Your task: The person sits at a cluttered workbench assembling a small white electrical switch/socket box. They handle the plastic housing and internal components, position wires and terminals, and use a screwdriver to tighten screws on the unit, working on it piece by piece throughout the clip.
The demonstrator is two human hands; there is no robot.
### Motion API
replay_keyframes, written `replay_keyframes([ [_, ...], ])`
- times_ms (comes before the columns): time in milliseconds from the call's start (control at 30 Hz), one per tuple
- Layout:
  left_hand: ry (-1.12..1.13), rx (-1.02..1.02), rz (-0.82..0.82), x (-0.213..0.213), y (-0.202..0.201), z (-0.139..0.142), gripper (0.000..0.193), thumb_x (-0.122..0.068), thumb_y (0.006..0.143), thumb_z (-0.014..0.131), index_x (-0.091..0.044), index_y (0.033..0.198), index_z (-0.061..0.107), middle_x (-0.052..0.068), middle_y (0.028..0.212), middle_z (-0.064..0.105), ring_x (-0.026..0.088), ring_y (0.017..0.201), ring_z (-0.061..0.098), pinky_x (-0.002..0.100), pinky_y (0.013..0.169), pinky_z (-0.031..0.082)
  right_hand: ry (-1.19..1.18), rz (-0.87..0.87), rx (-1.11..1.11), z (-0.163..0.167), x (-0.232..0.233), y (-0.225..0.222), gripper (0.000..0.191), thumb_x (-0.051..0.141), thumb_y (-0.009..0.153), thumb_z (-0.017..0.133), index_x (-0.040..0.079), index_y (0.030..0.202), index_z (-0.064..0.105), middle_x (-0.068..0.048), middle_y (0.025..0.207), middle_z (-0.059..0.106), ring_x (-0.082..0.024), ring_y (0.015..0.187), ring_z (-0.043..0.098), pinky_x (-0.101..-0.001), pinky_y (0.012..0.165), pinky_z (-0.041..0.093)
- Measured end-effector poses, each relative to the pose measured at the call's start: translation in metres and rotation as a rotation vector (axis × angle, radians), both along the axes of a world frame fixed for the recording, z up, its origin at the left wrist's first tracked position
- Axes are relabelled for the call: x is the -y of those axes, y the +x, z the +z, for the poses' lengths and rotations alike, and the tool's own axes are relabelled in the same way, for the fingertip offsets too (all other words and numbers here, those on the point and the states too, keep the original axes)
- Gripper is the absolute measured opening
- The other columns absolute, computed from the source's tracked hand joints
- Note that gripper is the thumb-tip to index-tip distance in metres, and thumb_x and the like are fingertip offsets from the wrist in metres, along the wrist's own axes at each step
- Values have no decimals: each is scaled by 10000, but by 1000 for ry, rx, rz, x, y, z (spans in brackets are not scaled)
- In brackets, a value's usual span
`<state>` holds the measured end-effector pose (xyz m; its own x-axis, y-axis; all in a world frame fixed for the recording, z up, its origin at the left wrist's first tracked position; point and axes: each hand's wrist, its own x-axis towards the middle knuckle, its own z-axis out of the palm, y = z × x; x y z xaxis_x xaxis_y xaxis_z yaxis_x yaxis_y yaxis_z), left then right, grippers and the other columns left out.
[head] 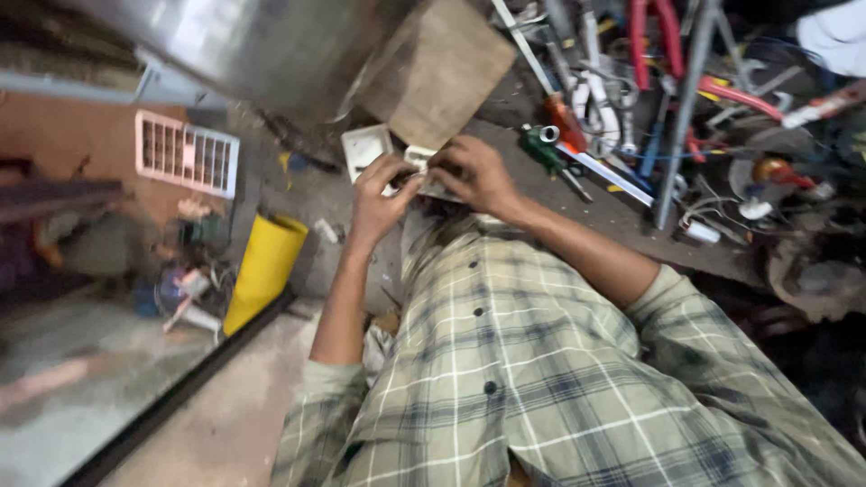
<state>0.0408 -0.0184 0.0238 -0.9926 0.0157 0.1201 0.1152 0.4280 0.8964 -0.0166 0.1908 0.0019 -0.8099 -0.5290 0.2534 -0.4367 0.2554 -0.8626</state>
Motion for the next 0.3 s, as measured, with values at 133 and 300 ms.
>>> replay_keyframes([
  [133, -4, -47, -23, -2, 0, 3, 133, -55, 908, 782, -6, 1022, 734, 114, 953, 711, 234, 884, 697, 329, 801, 542, 36, -62, 12, -2, -2, 13, 152, 130, 890, 794, 73, 1008, 717, -99, 930, 656, -320, 881, 657, -435, 773, 514],
  [300, 32, 8, -26, 2, 4, 0, 110, -65, 944, 736, -29, 1046, 758, 118, 943, 718, 236, 884, 712, 323, 817, 555, 34, -119, -39, -2, 1, 23, 172, 140, 910, 776, 62, 1037, 689, -138, 1031, 666, -347, 991, 656, -443, 843, 525],
])
